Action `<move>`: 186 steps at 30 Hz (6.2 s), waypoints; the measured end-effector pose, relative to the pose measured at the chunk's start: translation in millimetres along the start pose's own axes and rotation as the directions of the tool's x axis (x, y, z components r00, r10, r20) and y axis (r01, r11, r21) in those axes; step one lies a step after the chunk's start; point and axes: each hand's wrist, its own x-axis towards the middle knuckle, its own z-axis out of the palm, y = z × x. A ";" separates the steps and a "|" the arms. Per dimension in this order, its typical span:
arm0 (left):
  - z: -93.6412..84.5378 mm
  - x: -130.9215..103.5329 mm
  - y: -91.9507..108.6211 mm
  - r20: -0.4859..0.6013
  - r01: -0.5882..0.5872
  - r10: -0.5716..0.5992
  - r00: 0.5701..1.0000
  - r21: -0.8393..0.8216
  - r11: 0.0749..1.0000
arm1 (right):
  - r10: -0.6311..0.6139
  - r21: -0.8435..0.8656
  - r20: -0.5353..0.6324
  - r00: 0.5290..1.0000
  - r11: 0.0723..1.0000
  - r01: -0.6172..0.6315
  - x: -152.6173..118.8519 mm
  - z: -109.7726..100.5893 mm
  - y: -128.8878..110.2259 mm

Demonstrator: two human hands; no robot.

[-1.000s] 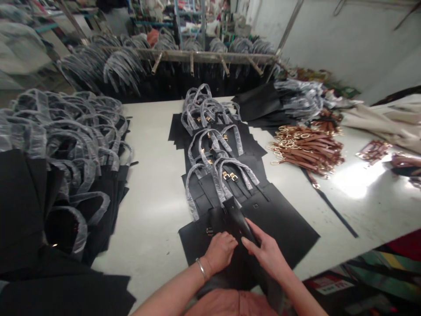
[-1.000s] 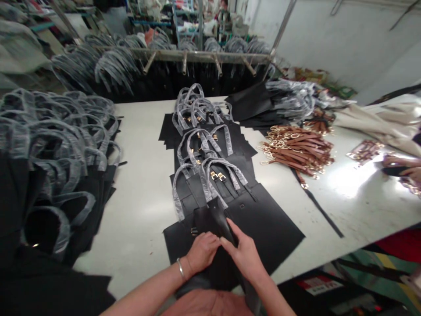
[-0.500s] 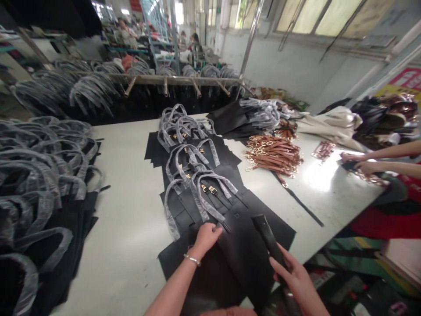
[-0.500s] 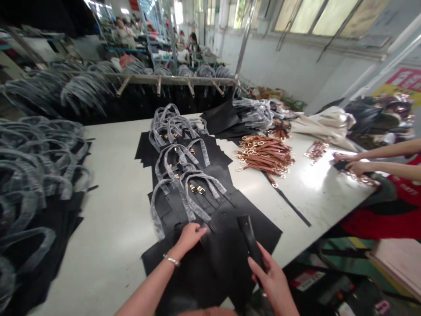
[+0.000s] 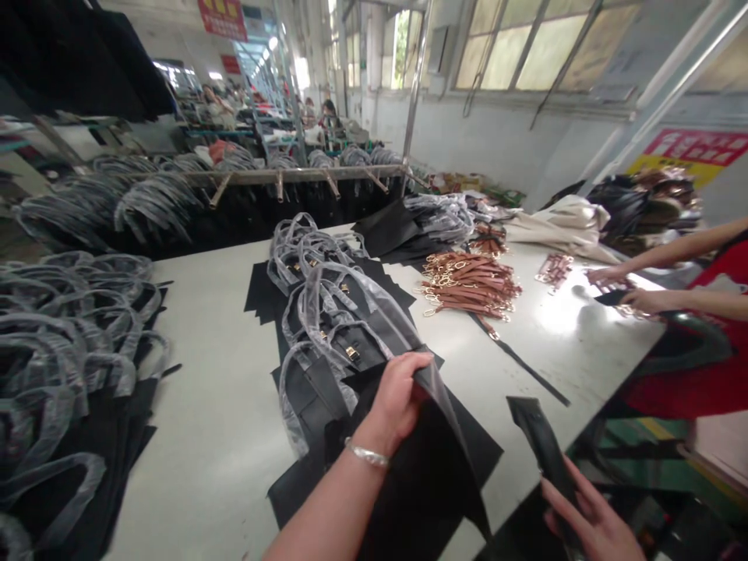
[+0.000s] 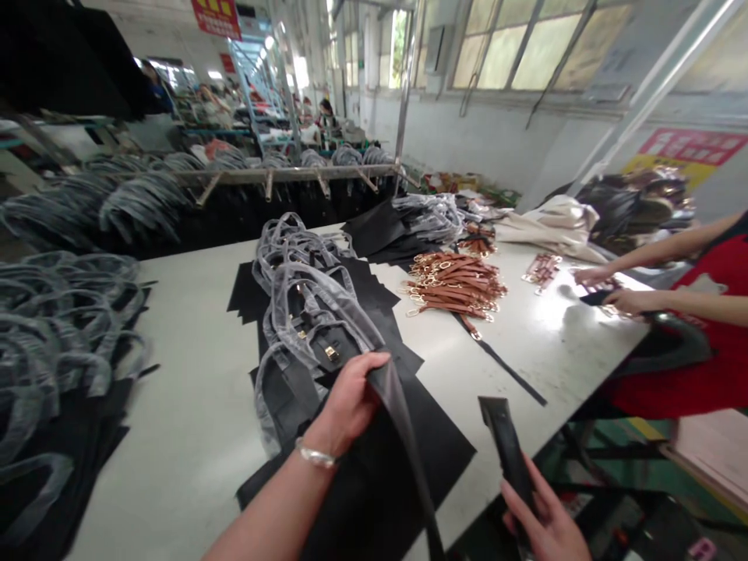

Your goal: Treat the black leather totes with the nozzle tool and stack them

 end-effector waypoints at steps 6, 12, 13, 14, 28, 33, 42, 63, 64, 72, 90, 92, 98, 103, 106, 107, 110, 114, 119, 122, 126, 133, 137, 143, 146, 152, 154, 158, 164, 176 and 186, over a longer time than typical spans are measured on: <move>-50.3 8.7 -125.5 0.175 -0.190 0.076 0.982 0.918 0.348 | -0.078 -0.069 -0.053 0.996 0.995 0.075 3.6 -25.3 -9.4; -109.4 -31.8 -197.8 0.402 -0.367 0.091 0.911 0.893 -0.261 | 0.023 -0.075 0.278 0.960 0.997 -0.003 0.5 23.5 0.5; -114.7 -33.4 -201.6 0.444 -0.405 0.085 0.892 0.869 -0.284 | 0.042 -0.065 0.338 0.940 0.998 -0.021 2.1 35.4 2.6; -118.9 -33.7 -203.2 0.477 -0.435 0.078 0.875 0.848 -0.301 | 0.058 -0.058 0.387 0.920 0.998 -0.038 4.5 47.0 4.2; -125.3 -32.2 -196.5 0.494 -0.455 0.091 0.865 0.847 -0.276 | 0.133 -0.161 0.544 0.829 0.986 -0.052 40.4 106.3 -10.0; -123.2 -31.6 -192.4 0.497 -0.462 0.090 0.863 0.849 -0.257 | 0.137 -0.226 0.525 0.840 0.974 -0.018 36.7 113.0 -9.5; -141.3 -34.1 -204.4 0.445 -0.406 0.363 0.819 0.896 -0.180 | -0.055 -0.235 0.508 0.859 0.951 0.201 19.4 120.5 -27.2; -155.3 -8.7 -155.2 -0.161 0.179 -0.101 0.982 0.610 0.772 | 0.007 -0.113 0.344 0.939 0.993 0.034 16.8 107.4 -40.1; -157.2 -9.0 -157.9 -0.193 0.184 -0.076 0.978 0.638 0.747 | 0.051 -0.123 0.376 0.925 0.992 -0.005 20.9 103.9 -40.7; -159.8 -15.0 -166.5 -0.196 0.100 0.056 0.979 0.700 0.707 | 0.080 0.056 0.313 0.946 0.993 -0.102 56.7 75.0 -49.4; -150.7 -28.4 -184.7 -0.053 0.071 -0.059 0.997 0.262 0.962 | 0.281 -0.331 0.664 0.692 0.942 -0.066 -39.7 94.3 -26.2; -149.3 -31.7 -184.5 -0.049 0.068 -0.056 0.997 0.300 0.952 | 0.248 -0.305 0.655 0.714 0.951 -0.051 -37.8 100.8 -30.6; -150.7 -37.6 -154.7 0.038 -0.224 0.308 0.951 0.772 0.594 | 0.149 -0.257 0.569 0.808 0.966 0.003 -32.7 94.6 -43.8; -156.1 -21.7 -140.7 -0.139 0.062 0.032 0.990 0.624 0.779 | 0.201 -0.299 0.560 0.804 0.954 -0.031 -34.1 82.8 -36.1; -152.3 -13.4 -144.8 -0.170 0.233 -0.172 0.970 0.457 0.859 | 0.249 -0.335 0.573 0.781 0.941 -0.054 -37.0 81.4 -30.1; -150.0 -12.5 -146.3 -0.153 0.240 -0.192 0.969 0.425 0.873 | 0.260 -0.337 0.576 0.775 0.939 -0.065 -38.1 81.5 -28.6; -143.9 -13.6 -148.1 -0.111 0.257 -0.234 0.966 0.319 0.912 | 0.281 -0.314 0.591 0.756 0.944 -0.105 -40.7 82.6 -26.4; -141.0 -16.6 -147.1 -0.107 0.282 -0.263 0.959 0.265 0.922 | 0.291 -0.283 0.613 0.735 0.949 -0.139 -39.8 86.2 -30.1; -139.5 -17.9 -148.3 -0.065 0.274 -0.266 0.962 0.190 0.943 | 0.270 -0.243 0.626 0.731 0.959 -0.146 -36.4 86.4 -35.8; -137.2 -18.0 -148.7 -0.068 0.272 -0.264 0.962 0.174 0.946 | 0.316 -0.260 0.650 0.691 0.947 -0.189 -35.3 86.2 -36.4; -134.3 -15.4 -148.4 -0.041 0.307 -0.305 0.952 0.081 0.948 | 0.278 -0.201 0.596 0.753 0.960 -0.195 -33.4 88.6 -40.7; -135.2 -15.4 -156.2 -0.055 0.339 -0.338 0.940 0.024 0.940 | 0.311 -0.243 0.616 0.724 0.949 -0.201 -31.0 84.6 -40.7; -130.2 -6.5 -142.0 -0.032 0.345 -0.344 0.938 0.029 0.938 | 0.213 -0.211 0.534 0.818 0.971 -0.115 -29.1 91.9 -45.4; -123.5 4.1 -122.1 0.029 0.009 -0.013 1.000 0.116 0.993 | 0.203 -0.231 0.473 0.857 0.968 -0.102 -10.5 92.2 -45.3; -133.0 -9.6 -147.1 0.145 -0.227 0.177 0.974 0.690 0.688 | 0.224 -0.269 0.492 0.841 0.958 -0.098 -0.1 96.4 -34.4; -147.7 -29.4 -186.2 0.452 -0.465 0.163 0.877 0.884 0.047 | 0.269 -0.319 0.492 0.828 0.941 -0.117 14.9 113.8 -29.3; -146.6 -29.1 -186.6 0.447 -0.454 0.176 0.877 0.891 0.001 | 0.277 -0.302 0.497 0.822 0.944 -0.135 18.0 116.6 -32.8; -143.7 -27.9 -183.7 0.449 -0.452 0.176 0.876 0.892 -0.026 | 0.267 -0.291 0.515 0.815 0.948 -0.127 19.1 114.6 -35.5; -142.8 -28.5 -182.9 0.457 -0.462 0.185 0.870 0.887 -0.016 | 0.185 -0.361 0.523 0.832 0.932 0.019 16.8 124.9 -29.7; -156.5 -31.4 -196.8 0.579 -0.580 0.142 0.803 0.814 -0.041 | 0.219 -0.409 0.647 0.731 0.908 0.089 -0.5 119.5 -30.2; -154.5 -31.4 -196.4 0.573 -0.567 0.144 0.807 0.820 -0.079 | 0.209 -0.406 0.717 0.665 0.901 0.155 8.1 135.0 -25.0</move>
